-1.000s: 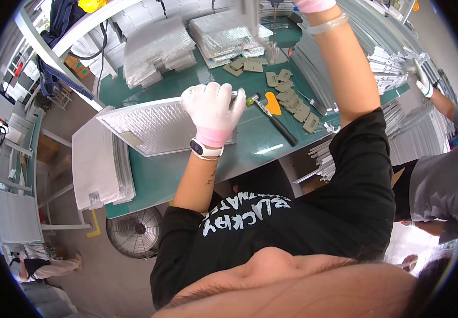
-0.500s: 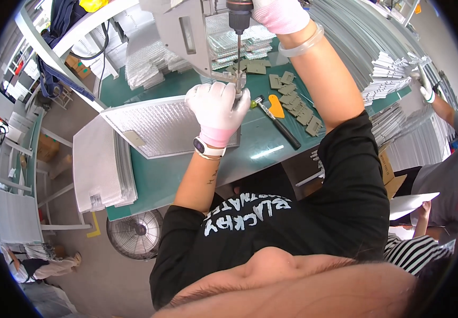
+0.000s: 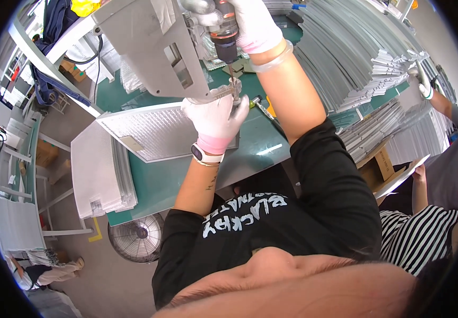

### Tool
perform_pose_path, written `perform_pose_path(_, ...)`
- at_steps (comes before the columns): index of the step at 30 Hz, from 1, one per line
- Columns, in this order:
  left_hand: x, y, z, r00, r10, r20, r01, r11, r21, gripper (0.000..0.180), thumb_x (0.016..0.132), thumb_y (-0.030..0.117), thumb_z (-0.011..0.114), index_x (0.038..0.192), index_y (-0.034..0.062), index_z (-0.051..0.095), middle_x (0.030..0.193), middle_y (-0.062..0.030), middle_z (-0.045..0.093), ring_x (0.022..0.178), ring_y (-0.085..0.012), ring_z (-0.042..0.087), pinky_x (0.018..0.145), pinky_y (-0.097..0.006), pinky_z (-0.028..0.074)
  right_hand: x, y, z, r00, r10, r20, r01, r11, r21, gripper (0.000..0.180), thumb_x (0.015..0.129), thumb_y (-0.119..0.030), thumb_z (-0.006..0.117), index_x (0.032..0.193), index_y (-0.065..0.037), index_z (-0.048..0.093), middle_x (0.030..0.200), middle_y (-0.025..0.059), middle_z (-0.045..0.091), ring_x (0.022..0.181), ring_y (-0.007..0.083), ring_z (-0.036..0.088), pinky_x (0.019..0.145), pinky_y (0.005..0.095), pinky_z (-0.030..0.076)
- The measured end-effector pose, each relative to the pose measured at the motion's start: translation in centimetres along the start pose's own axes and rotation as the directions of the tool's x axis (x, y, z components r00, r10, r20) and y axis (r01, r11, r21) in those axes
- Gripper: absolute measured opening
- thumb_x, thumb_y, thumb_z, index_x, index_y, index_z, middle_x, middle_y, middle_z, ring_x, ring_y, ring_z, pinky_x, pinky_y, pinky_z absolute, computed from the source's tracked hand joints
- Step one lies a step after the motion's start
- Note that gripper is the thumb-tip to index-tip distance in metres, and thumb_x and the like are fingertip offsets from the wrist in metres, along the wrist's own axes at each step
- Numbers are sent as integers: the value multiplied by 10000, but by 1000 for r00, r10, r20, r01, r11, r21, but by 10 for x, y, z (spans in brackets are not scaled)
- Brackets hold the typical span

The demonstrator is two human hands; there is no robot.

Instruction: Assemble metal mesh air filters using an electric drill and rubber mallet at a factory workstation.

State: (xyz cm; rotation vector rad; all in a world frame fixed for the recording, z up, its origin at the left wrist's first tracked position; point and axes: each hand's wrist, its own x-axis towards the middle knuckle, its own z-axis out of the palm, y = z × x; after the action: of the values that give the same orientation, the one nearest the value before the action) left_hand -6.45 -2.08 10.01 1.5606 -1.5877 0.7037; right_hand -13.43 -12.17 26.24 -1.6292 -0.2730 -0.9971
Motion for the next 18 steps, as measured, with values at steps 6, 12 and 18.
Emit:
perform_pose_path(6, -9, 3, -2, 997, 17, -81, -24, 996, -82, 232, 696, 240, 751, 895, 137, 689, 715, 8, 591, 672, -223, 555, 657, -406, 379, 0, 15, 10, 974, 154, 167, -227, 702, 676, 365, 947, -211, 542, 1266, -43, 486, 731, 37, 481, 512, 79, 394, 424, 184, 300)
perform_pose_path(12, -10, 4, -1, 992, 32, -125, -62, 969, -238, 218, 683, 166, 780, 873, 110, 690, 716, -26, 573, 675, -236, 548, 638, -393, 404, -4, 14, 13, 959, 115, 260, -257, 742, 620, 395, 918, -231, 576, 1238, -14, 497, 709, 38, 465, 488, 73, 358, 419, 180, 282)
perform_pose_path(18, -12, 1, -5, 996, 46, -79, -64, 968, -243, 226, 690, 164, 788, 893, 103, 710, 741, -26, 606, 672, -222, 580, 631, -378, 434, -13, 26, 8, 951, 135, 277, -302, 595, 745, 393, 889, -227, 606, 1183, 12, 504, 708, 51, 471, 493, 86, 375, 404, 199, 280)
